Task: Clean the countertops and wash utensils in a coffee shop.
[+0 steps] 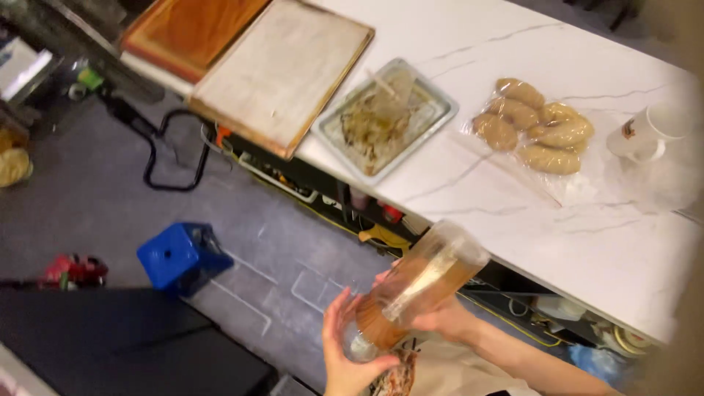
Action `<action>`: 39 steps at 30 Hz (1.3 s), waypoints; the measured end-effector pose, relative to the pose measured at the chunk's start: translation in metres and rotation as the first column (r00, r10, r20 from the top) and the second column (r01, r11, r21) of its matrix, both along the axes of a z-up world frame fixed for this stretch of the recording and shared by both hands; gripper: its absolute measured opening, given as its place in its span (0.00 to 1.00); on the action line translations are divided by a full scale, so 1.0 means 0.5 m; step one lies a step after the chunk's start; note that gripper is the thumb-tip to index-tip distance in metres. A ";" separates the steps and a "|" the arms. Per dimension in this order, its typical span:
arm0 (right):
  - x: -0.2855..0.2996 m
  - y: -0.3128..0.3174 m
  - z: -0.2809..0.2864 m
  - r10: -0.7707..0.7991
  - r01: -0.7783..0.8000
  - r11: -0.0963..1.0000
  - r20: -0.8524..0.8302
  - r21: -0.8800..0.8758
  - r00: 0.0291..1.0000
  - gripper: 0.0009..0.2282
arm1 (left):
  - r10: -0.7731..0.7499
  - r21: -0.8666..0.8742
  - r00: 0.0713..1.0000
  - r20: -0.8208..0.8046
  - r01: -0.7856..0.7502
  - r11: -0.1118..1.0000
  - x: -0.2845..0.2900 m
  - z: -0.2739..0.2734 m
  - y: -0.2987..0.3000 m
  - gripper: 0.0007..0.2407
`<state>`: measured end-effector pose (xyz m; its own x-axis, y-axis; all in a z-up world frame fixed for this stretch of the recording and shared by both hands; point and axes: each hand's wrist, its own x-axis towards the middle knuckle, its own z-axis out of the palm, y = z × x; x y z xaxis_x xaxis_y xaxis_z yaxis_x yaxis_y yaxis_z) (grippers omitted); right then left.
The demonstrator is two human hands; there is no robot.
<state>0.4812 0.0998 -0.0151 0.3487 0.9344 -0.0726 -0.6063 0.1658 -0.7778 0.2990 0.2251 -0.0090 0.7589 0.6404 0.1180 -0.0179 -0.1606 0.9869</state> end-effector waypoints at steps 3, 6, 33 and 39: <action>0.068 0.021 0.026 -0.169 0.164 0.986 -0.197 -0.040 0.966 0.41 | -0.073 -0.077 0.980 0.186 0.088 0.993 0.129 0.065 0.052 0.52; 0.129 0.032 0.006 -0.301 0.311 0.949 -0.432 -0.049 0.850 0.40 | -0.310 0.323 0.944 0.114 0.260 0.910 0.253 0.119 0.106 0.42; 0.248 0.217 -0.063 -0.765 0.858 0.372 -0.641 -0.353 0.068 0.22 | -0.374 0.645 0.651 -0.661 0.747 0.161 1.497 0.028 0.317 0.29; 0.207 0.208 -0.085 -0.767 0.880 0.270 -0.640 -0.390 -0.048 0.23 | -0.323 0.599 0.581 -0.747 0.799 0.053 1.548 0.051 0.319 0.29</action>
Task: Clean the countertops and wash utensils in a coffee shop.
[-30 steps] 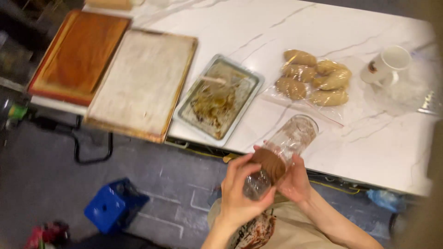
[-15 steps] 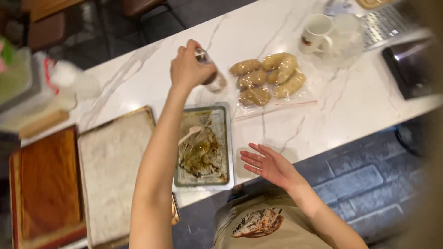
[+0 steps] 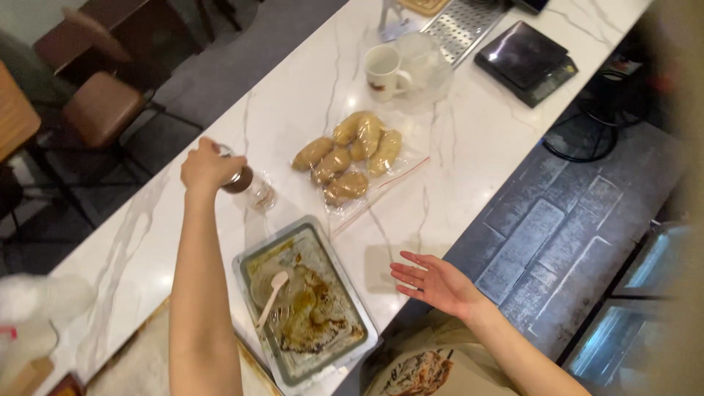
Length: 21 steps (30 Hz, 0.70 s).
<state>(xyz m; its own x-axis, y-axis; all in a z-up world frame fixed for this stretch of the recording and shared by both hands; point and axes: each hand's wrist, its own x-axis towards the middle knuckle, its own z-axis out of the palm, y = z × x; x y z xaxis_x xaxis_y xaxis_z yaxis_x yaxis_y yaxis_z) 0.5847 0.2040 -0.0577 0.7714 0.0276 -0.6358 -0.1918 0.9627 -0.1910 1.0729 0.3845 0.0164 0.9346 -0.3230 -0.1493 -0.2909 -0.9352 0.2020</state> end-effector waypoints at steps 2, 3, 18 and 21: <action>0.000 -0.003 -0.005 -0.023 0.023 1.000 -0.024 -0.007 0.999 0.23 | 0.000 0.003 1.000 -0.017 0.000 1.000 0.001 0.013 -0.001 0.29; -0.003 -0.004 -0.006 -0.029 0.029 1.000 -0.056 -0.010 0.998 0.23 | 0.018 0.011 0.999 -0.042 -0.017 1.000 -0.001 0.017 -0.002 0.30; -0.190 -0.161 0.082 -0.110 0.125 0.870 0.059 -0.476 0.992 0.20 | -0.493 -0.145 0.772 0.401 0.585 0.798 -0.156 0.144 -0.158 0.16; -0.309 -0.263 0.228 0.000 0.067 0.682 0.093 -0.728 0.996 0.22 | -0.697 -0.297 0.658 0.286 0.752 0.588 -0.423 0.303 -0.395 0.04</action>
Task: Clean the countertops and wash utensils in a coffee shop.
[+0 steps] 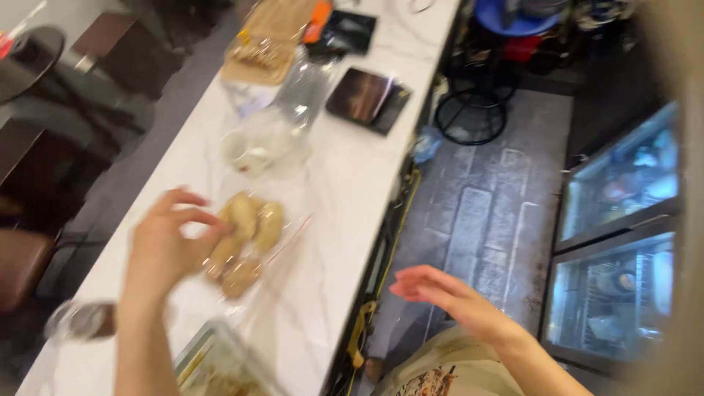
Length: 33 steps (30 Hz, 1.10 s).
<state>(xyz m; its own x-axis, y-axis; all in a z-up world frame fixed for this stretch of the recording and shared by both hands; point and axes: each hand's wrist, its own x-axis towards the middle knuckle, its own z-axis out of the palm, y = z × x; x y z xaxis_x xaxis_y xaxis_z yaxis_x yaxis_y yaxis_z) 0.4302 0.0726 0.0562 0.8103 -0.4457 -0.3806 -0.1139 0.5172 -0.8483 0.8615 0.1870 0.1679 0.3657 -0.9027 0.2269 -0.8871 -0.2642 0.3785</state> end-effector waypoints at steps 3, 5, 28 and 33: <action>-0.171 -0.101 0.093 0.107 -0.064 0.971 0.176 -0.230 0.979 0.21 | -0.136 0.259 0.990 -0.037 0.141 0.956 -0.284 0.102 -0.180 0.07; -0.272 -0.158 0.097 0.100 -0.008 0.968 0.355 -0.251 0.930 0.19 | -0.477 0.010 0.841 -0.255 0.495 0.869 -0.420 0.101 -0.272 0.10; -0.716 -0.698 -0.193 -0.931 0.370 0.342 -0.257 -0.864 0.260 0.17 | -0.799 0.241 0.368 -0.476 0.928 0.284 -1.116 -0.613 -1.183 0.12; -0.781 -0.857 -0.154 -0.991 0.430 -0.118 0.080 -0.895 -0.106 0.14 | -0.867 -0.108 0.213 -0.450 0.951 0.290 -1.216 -0.469 -1.495 0.13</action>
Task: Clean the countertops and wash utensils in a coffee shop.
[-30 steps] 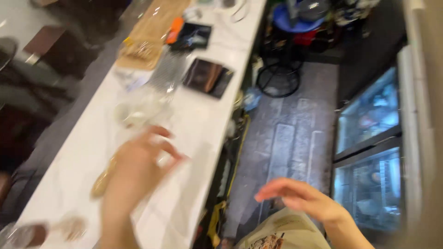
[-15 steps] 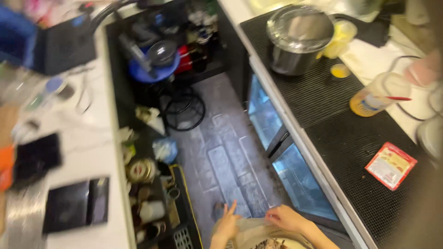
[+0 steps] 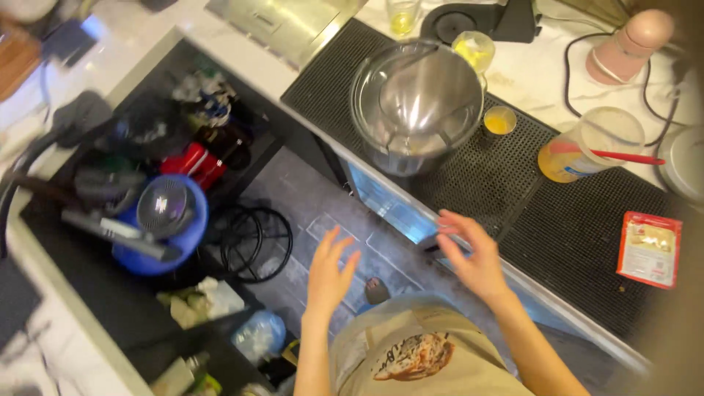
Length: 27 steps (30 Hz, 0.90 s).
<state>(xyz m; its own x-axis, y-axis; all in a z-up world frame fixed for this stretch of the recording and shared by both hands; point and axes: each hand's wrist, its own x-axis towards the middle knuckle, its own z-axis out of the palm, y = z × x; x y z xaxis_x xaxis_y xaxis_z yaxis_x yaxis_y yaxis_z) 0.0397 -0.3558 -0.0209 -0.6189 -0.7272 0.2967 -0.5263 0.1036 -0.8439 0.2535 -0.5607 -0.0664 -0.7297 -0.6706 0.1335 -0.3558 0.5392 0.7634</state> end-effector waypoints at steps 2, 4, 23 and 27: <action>-0.043 -0.041 0.012 -0.127 0.130 0.991 0.123 -0.011 0.984 0.16 | -0.041 0.031 0.998 -0.042 0.042 0.999 -0.058 0.058 -0.107 0.14; -0.076 -0.049 0.008 -0.249 0.258 0.966 0.253 0.000 0.935 0.17 | -0.077 0.074 0.995 -0.070 0.082 0.994 -0.112 0.102 -0.183 0.15; -0.167 -0.087 -0.260 -0.323 0.677 0.723 0.934 0.138 0.154 0.17 | -0.536 0.582 0.730 -0.425 0.674 0.456 -0.428 0.130 -0.401 0.39; 0.000 0.048 -0.305 -0.451 0.701 0.671 0.884 0.242 0.127 0.13 | -0.608 0.678 0.678 -0.412 0.674 0.292 -0.415 0.202 -0.357 0.42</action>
<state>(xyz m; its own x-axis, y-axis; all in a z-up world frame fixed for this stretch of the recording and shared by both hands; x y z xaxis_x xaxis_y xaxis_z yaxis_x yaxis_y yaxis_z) 0.0396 -0.3319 -0.1733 -0.7964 -0.0344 -0.6038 0.5984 -0.1897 -0.7784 0.0458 -0.7393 0.0348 -0.9861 0.1495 -0.0732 -0.1011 -0.1891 0.9767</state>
